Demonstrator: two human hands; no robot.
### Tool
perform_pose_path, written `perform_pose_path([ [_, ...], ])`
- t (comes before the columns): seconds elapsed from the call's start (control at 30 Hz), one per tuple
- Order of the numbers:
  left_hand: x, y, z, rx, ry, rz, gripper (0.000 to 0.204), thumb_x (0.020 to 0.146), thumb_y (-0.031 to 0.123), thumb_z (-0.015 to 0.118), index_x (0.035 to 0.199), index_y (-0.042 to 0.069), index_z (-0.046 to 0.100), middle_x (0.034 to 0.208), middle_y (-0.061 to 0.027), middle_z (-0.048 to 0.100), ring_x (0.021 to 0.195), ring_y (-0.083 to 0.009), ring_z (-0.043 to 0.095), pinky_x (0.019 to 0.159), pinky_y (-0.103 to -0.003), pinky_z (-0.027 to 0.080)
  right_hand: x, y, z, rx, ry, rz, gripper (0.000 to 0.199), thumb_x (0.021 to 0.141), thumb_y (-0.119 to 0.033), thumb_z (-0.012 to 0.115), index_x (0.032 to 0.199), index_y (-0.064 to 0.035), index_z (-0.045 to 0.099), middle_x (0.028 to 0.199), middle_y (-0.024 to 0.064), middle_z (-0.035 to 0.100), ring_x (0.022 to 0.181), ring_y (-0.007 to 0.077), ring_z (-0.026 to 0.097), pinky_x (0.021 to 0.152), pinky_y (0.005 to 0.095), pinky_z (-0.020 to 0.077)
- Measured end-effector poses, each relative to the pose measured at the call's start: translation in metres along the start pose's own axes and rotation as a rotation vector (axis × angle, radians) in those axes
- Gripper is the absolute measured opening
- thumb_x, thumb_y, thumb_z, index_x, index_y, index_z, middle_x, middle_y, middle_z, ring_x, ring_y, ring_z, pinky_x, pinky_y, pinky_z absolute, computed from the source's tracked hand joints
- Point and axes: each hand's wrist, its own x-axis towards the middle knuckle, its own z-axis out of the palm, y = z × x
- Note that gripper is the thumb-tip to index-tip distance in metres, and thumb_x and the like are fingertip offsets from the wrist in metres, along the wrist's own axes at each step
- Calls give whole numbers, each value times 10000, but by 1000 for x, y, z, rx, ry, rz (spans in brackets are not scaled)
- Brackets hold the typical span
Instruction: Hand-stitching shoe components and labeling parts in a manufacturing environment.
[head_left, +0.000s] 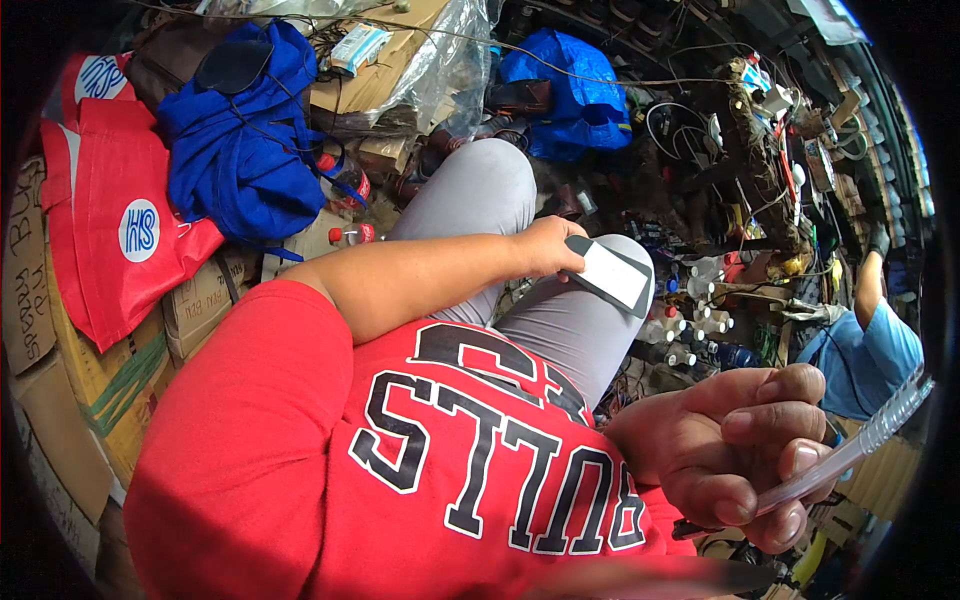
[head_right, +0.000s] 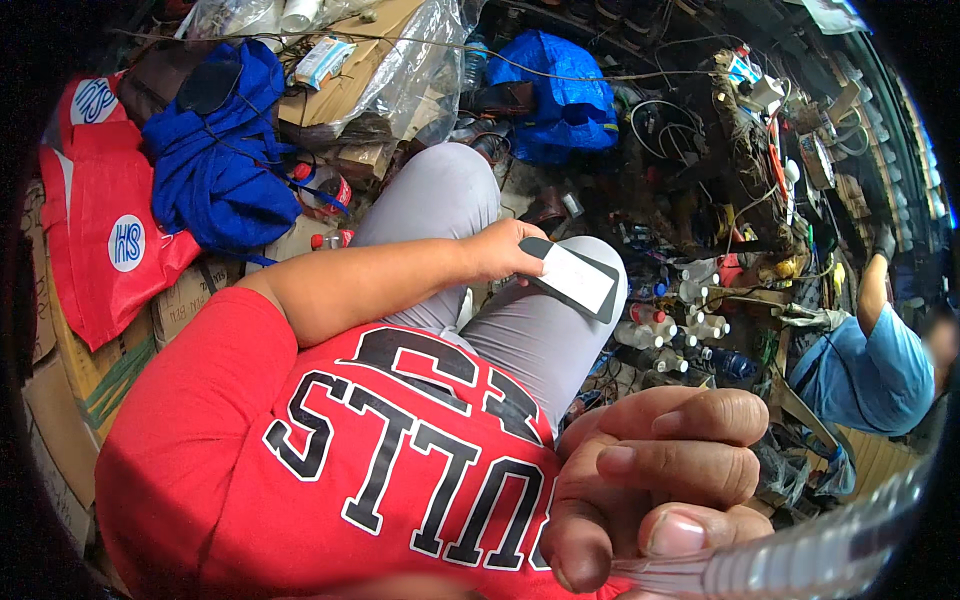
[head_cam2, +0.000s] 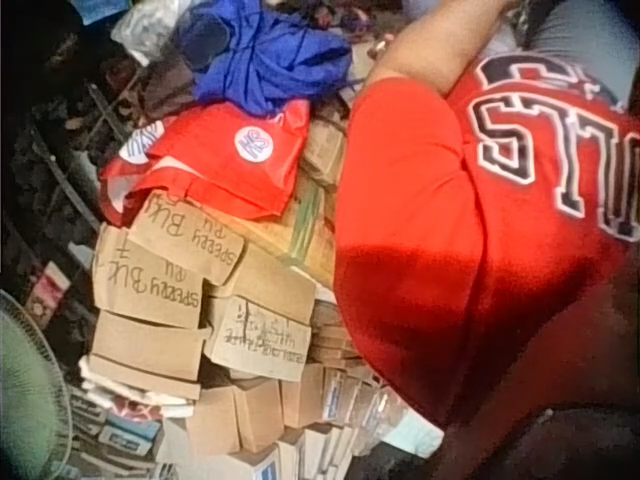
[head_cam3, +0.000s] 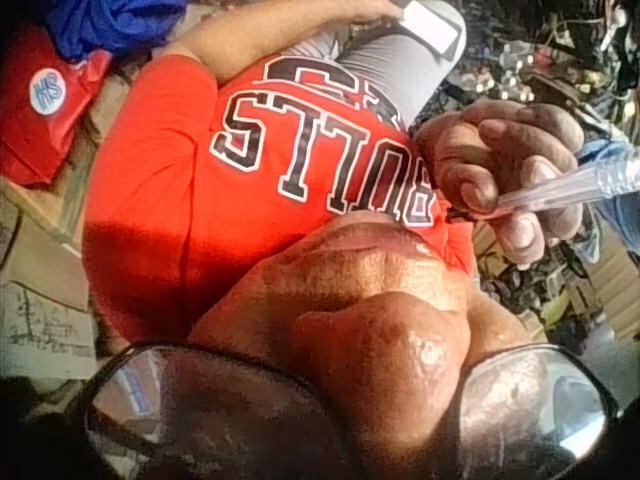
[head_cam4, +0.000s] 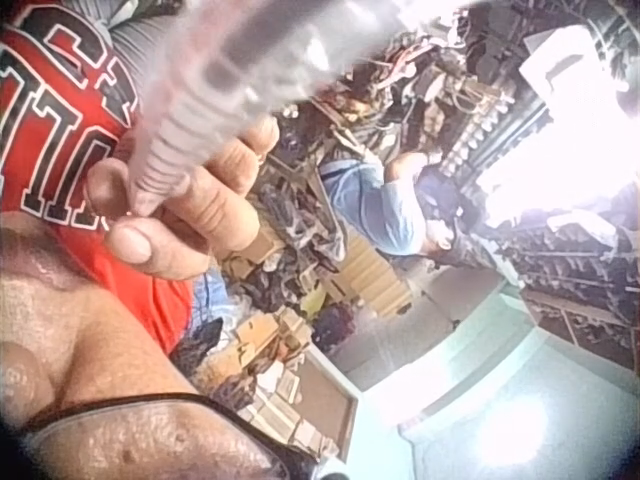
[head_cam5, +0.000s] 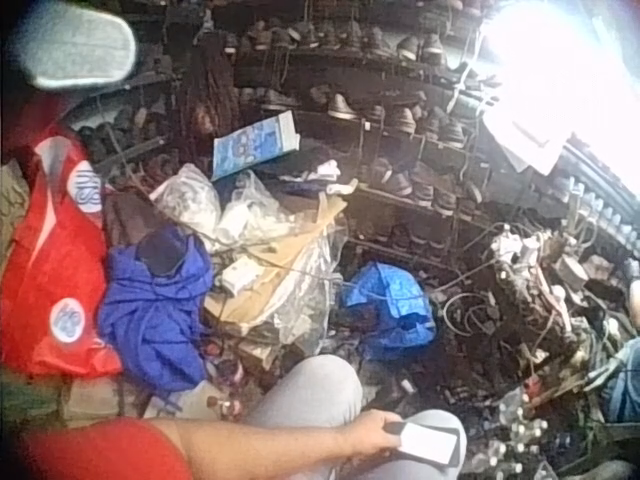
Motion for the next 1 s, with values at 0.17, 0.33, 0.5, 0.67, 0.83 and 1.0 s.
perform_pose_path([
  [0.17, 3, 4, 6, 6, -38, -17, 197, 717, 49, 651, 906, -1, 628, 774, -46, 621, 648, -118, 573, 556, -253, 480, -2, -3, 0, -58, 37, 24, 184, 916, -329, 502, 1087, -261, 505, 1045, -6, 530, 581, 98, 430, 626, 317, 284],
  [0.33, 21, 4, 30, -34, -228, 32, 149, 741, 47, 634, 881, -2, 618, 768, -43, 608, 673, -120, 573, 581, -257, 486, -9, -7, -9, -54, 82, 183, 263, 881, -277, 567, 1120, -198, 490, 946, 48, 504, 614, 138, 425, 590, 330, 307],
  [0.5, 26, -9, 34, -47, -298, -42, 196, 751, 94, 671, 917, 5, 617, 819, -35, 623, 722, -109, 579, 615, -260, 487, -32, 3, -16, 349, 255, 689, 223, 828, -122, 629, 995, -104, 484, 891, 86, 538, 715, 129, 504, 602, 264, 406],
  [0.67, 14, 26, 90, -25, -374, -46, 213, 758, 150, 682, 930, 30, 644, 889, -30, 643, 786, -141, 596, 696, -257, 474, -35, -13, -37, 685, 578, 930, 220, 812, -39, 655, 955, -64, 491, 859, 36, 545, 746, 77, 530, 602, 204, 435],
  [0.83, 26, 22, 120, 363, -713, -266, 136, 741, 115, 679, 862, 58, 651, 808, -22, 645, 723, -133, 604, 641, -272, 490, -35, -32, -55, 769, 605, 889, 170, 890, -206, 560, 976, -97, 461, 795, 68, 550, 593, 103, 475, 671, 304, 422],
  [1.0, 33, -41, 114, 61, -766, -275, 449, 813, 350, 602, 1205, 153, 510, 995, -98, 649, 844, -210, 616, 952, -405, 292, -29, -51, -67, 1053, 567, 779, 347, 946, -321, 387, 1171, -68, 467, 901, 95, 595, 629, 108, 536, 722, 330, 439],
])
